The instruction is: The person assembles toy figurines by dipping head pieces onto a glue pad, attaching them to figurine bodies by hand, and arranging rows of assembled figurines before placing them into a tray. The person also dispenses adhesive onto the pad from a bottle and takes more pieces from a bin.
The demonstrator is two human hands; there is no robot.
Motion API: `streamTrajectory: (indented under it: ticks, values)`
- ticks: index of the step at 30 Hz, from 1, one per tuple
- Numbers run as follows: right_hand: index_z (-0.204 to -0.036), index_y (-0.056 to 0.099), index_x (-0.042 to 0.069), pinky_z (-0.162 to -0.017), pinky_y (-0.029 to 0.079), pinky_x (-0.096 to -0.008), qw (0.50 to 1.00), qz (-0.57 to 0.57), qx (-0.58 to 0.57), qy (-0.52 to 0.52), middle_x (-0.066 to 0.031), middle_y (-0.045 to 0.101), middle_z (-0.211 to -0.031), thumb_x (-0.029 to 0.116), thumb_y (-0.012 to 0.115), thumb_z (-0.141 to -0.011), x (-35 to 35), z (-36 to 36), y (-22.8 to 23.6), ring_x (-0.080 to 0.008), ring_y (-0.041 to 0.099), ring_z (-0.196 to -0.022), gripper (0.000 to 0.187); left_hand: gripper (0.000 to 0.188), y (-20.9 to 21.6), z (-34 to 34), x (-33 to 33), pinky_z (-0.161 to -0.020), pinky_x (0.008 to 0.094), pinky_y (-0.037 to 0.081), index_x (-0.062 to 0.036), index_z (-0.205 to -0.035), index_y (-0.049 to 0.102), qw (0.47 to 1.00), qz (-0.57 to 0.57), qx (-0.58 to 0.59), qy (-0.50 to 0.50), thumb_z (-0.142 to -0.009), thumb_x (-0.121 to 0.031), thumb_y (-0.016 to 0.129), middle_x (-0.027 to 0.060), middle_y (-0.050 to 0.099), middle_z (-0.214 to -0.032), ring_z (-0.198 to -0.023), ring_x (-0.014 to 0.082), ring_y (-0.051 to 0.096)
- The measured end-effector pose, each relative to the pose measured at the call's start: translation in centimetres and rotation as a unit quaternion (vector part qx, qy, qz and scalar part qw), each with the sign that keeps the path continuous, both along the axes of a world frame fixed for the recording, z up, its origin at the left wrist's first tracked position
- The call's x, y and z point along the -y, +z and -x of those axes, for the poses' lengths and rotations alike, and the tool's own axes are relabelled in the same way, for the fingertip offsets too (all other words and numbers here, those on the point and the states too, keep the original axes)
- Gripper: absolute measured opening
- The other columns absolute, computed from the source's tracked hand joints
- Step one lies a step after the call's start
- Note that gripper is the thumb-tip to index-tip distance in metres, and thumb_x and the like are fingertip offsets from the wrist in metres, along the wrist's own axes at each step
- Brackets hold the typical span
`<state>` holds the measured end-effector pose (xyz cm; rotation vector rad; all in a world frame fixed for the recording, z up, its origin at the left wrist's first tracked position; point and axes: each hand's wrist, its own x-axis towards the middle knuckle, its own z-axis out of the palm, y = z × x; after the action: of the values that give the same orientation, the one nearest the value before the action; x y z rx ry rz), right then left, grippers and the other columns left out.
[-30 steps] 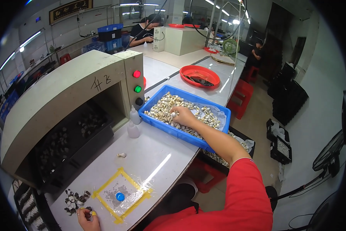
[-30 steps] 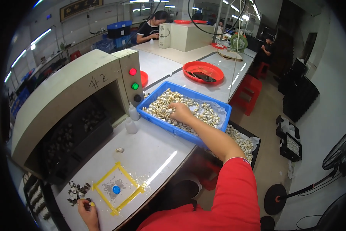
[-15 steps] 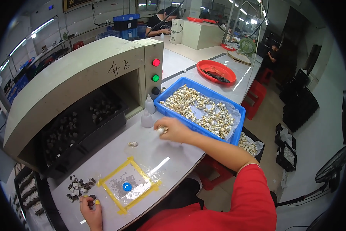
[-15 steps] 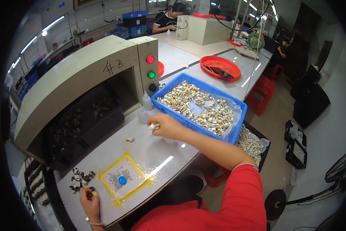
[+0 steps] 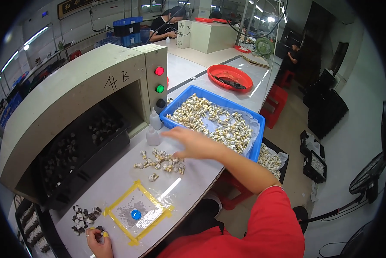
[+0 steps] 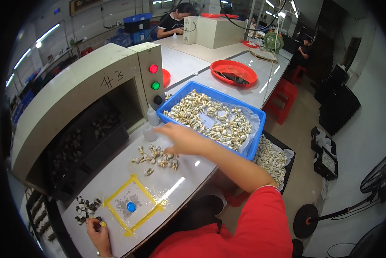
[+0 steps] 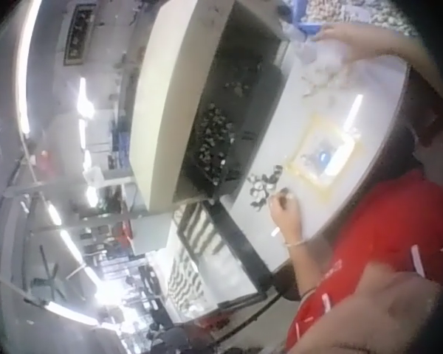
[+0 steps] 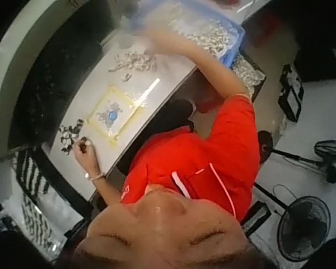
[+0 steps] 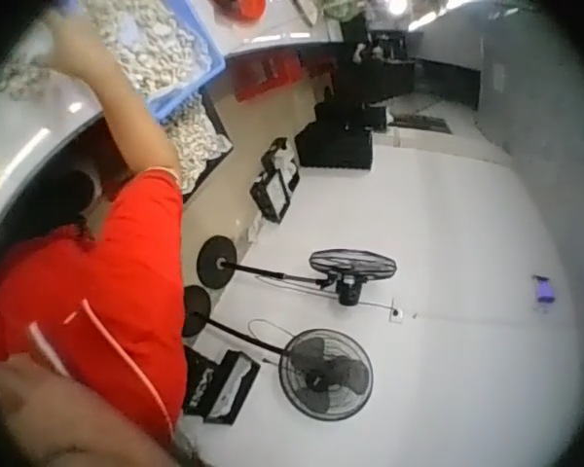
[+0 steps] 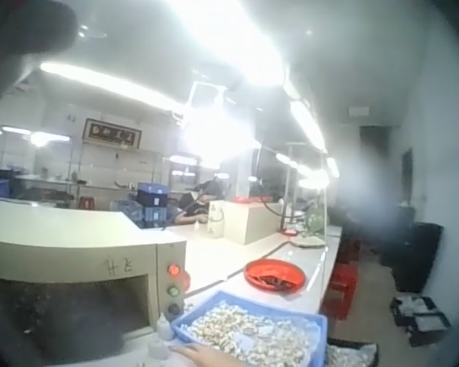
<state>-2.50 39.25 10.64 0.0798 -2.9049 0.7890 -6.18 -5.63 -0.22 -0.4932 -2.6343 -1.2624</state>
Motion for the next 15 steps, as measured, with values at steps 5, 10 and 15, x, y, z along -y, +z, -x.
streamTrajectory:
  ticks: [5, 10, 15]
  values:
    - [-0.137, 0.041, 0.016, -0.095, 0.043, -0.0393, 0.965, -0.093, 0.074, -0.234, -0.0174, 0.048, -0.125, 0.030, 0.074, -0.072, -9.5, -8.1, 1.8, -0.0331, 0.051, -0.113, 0.074, 0.018, 0.4, 0.0, -0.3, -0.060, 0.0228, 0.034, -0.0021, -0.083, 0.047, 1.000, -0.001, 0.006, -0.005, -0.071, 0.005, 0.058, 0.0040, 0.043, -0.085, -0.067, 0.0120, 0.040]
    - [-0.138, 0.040, 0.017, -0.097, 0.042, -0.0435, 0.915, -0.113, 0.227, -0.312, -0.0283, 0.045, -0.125, 0.050, 0.074, -0.064, -11.4, -10.6, -0.9, -0.0423, 0.049, -0.114, 0.088, 0.016, 1.7, -0.2, -0.4, -0.069, 0.0301, 0.044, 0.0011, -0.091, 0.057, 0.997, 0.069, 0.024, -0.034, -0.082, -0.010, 0.062, 0.0092, 0.053, -0.085, -0.074, 0.0194, 0.051]
    - [-0.135, 0.045, 0.020, -0.096, 0.042, -0.0441, 0.936, -0.083, 0.170, -0.297, -0.0273, 0.044, -0.124, 0.048, 0.071, -0.067, -11.6, -7.3, -4.2, -0.0425, 0.048, -0.113, 0.078, 0.019, 0.6, -0.2, 0.2, -0.070, 0.0302, 0.044, 0.0006, -0.092, 0.058, 0.996, 0.065, 0.062, -0.016, -0.081, -0.013, 0.064, 0.0102, 0.053, -0.089, -0.076, 0.0209, 0.052]
